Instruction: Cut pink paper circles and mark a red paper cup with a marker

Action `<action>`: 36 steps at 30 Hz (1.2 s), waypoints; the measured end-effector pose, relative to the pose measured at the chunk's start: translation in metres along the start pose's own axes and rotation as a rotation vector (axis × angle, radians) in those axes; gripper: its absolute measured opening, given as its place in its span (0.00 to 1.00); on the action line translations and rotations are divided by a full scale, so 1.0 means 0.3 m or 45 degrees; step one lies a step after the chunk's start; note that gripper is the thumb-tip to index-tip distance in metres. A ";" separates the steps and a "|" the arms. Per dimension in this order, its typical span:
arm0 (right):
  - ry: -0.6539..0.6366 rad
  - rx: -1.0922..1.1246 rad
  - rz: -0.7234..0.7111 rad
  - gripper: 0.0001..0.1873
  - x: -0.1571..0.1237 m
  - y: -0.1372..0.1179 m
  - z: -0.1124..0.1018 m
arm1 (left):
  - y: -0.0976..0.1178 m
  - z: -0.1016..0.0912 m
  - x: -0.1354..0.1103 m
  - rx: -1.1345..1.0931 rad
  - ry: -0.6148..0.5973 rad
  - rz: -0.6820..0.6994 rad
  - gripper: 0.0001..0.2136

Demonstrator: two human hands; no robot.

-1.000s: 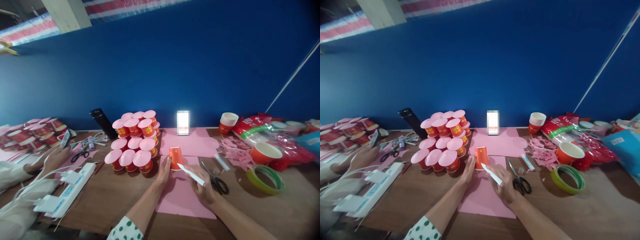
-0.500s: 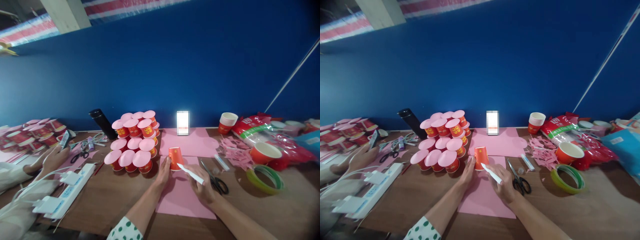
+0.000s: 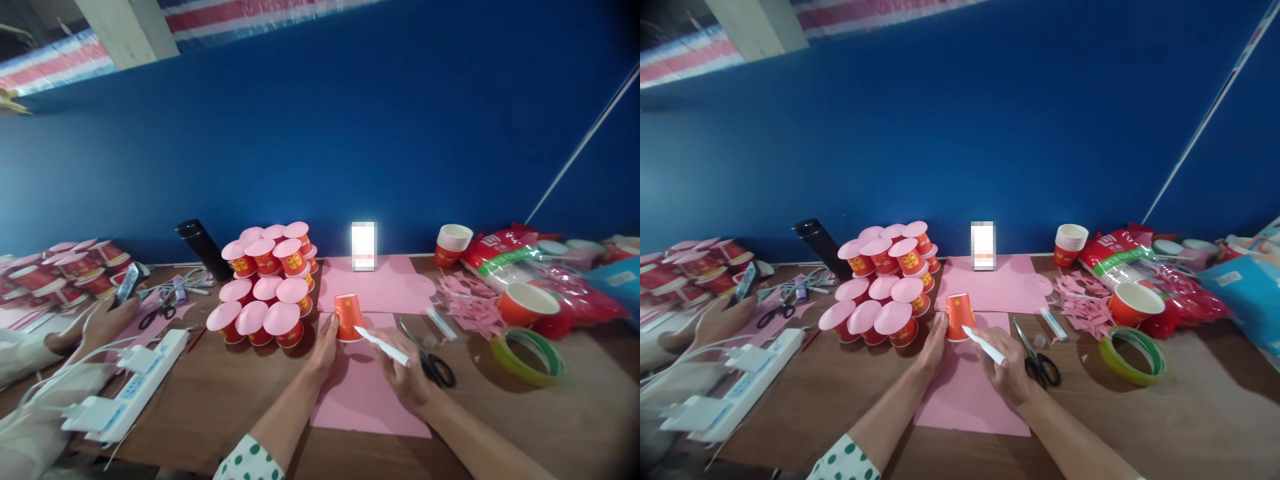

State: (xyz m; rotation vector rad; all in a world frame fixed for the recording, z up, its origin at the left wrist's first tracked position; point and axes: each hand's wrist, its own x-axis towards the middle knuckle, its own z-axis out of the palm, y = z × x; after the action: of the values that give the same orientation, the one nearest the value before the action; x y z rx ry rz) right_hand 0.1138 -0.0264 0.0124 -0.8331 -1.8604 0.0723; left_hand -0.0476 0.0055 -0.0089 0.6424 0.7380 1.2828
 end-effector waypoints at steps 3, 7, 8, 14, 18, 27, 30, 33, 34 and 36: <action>0.024 -0.002 -0.017 0.16 0.002 0.002 0.000 | 0.001 0.005 -0.001 -0.015 0.025 0.005 0.18; 0.063 0.012 -0.008 0.15 -0.003 0.007 0.002 | 0.005 0.009 -0.002 -0.026 0.025 0.004 0.17; 0.060 0.013 0.006 0.14 -0.005 0.008 0.003 | 0.007 0.009 -0.003 -0.020 0.019 0.005 0.17; 0.041 0.007 0.038 0.14 -0.005 0.011 0.001 | 0.015 0.009 -0.004 -0.028 -0.018 -0.018 0.16; 0.058 -0.013 0.043 0.14 0.002 0.008 -0.002 | 0.008 0.001 0.000 -0.055 -0.035 0.002 0.14; 0.049 -0.026 0.097 0.14 -0.003 0.012 -0.008 | 0.015 0.019 -0.007 -0.168 -0.008 -0.020 0.11; 0.041 -0.032 0.110 0.13 -0.003 0.015 -0.007 | 0.014 0.018 -0.006 -0.198 -0.024 -0.038 0.11; 0.050 -0.034 0.101 0.13 -0.002 0.016 -0.008 | 0.008 0.012 -0.003 -0.210 -0.034 -0.052 0.12; 0.049 -0.035 0.110 0.13 -0.002 0.016 -0.008 | 0.006 0.011 -0.002 -0.214 -0.033 -0.056 0.12; 0.040 -0.037 0.151 0.13 -0.002 0.015 -0.009 | 0.006 0.013 -0.002 -0.221 -0.026 -0.048 0.12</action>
State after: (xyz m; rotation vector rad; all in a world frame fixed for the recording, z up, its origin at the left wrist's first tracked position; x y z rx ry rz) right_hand 0.1186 -0.0241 0.0114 -0.9592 -1.7853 0.1061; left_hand -0.0456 0.0051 -0.0051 0.4978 0.6117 1.2879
